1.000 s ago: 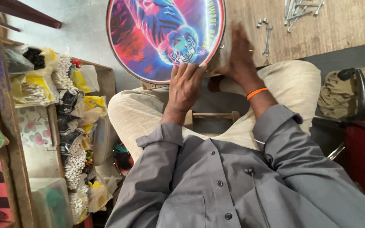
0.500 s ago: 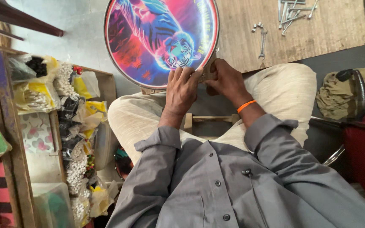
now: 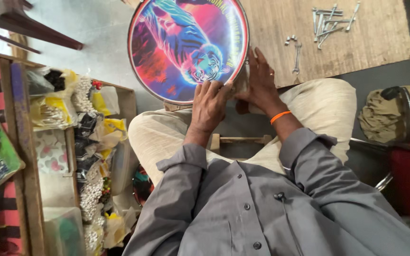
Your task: The person assembles a drum by placing a printed head onto the frame, inserting tension rods through the rim, and tightening them with a wrench. They handle the drum shell and pick up metal rods from the wooden surface.
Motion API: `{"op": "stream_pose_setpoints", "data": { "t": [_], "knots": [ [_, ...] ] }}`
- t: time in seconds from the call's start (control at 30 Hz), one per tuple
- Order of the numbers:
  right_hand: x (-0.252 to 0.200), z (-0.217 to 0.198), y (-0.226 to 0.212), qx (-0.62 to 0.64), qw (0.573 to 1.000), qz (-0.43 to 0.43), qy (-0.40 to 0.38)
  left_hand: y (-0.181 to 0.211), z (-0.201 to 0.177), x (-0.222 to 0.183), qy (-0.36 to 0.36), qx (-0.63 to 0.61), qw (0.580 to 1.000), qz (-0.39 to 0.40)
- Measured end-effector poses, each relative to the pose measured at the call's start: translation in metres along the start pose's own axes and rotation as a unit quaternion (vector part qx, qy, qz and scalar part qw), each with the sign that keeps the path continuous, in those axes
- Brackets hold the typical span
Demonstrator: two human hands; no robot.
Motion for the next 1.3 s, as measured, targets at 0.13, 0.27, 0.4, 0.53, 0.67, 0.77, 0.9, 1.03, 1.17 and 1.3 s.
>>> {"op": "stream_pose_setpoints", "data": {
  "t": [0.13,0.27,0.4,0.53,0.67,0.77,0.9,1.03,1.17,1.3],
  "knots": [
    [0.011,-0.009,0.033,0.044,0.995,0.053,0.077,-0.002,-0.003,-0.003,-0.002,0.005,1.0,0.001],
    [0.012,-0.006,0.039,0.011,0.998,0.04,0.056,-0.004,0.0,0.001,-0.008,0.004,1.0,-0.002],
    [-0.001,0.013,0.018,-0.05,0.999,0.013,-0.018,-0.002,-0.001,0.001,-0.011,-0.01,1.0,0.001],
    [0.018,-0.004,0.041,0.015,0.997,0.056,0.058,-0.005,0.0,0.002,-0.025,0.018,0.999,0.008],
    [0.013,-0.005,0.045,0.034,0.996,0.065,0.046,-0.006,0.0,0.0,-0.019,0.015,1.0,0.003],
    [0.002,0.013,0.02,-0.029,0.999,-0.011,0.018,-0.005,0.0,0.0,-0.02,0.006,1.0,0.003],
    [0.014,0.011,0.029,-0.035,0.999,-0.005,0.018,-0.005,0.0,0.0,-0.019,0.016,1.0,0.003],
    [0.016,-0.006,0.053,0.044,0.995,0.067,0.064,-0.006,-0.002,-0.001,-0.013,0.016,1.0,0.001],
    [0.009,0.02,0.035,-0.044,0.998,-0.036,-0.013,-0.006,-0.001,-0.002,-0.01,0.001,1.0,0.001],
    [0.015,0.012,0.06,0.053,0.993,0.092,0.058,-0.009,-0.002,-0.002,-0.007,0.013,1.0,0.009]
  ]
}}
Point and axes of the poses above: each hand's wrist, its own x-axis towards the middle knuckle, its own z-axis out of the palm, y = z × x, the point moved 5 cm from there along x, towards the middle knuckle, and after that the axes turned 9 degrees about y, right-handed, at the moved point
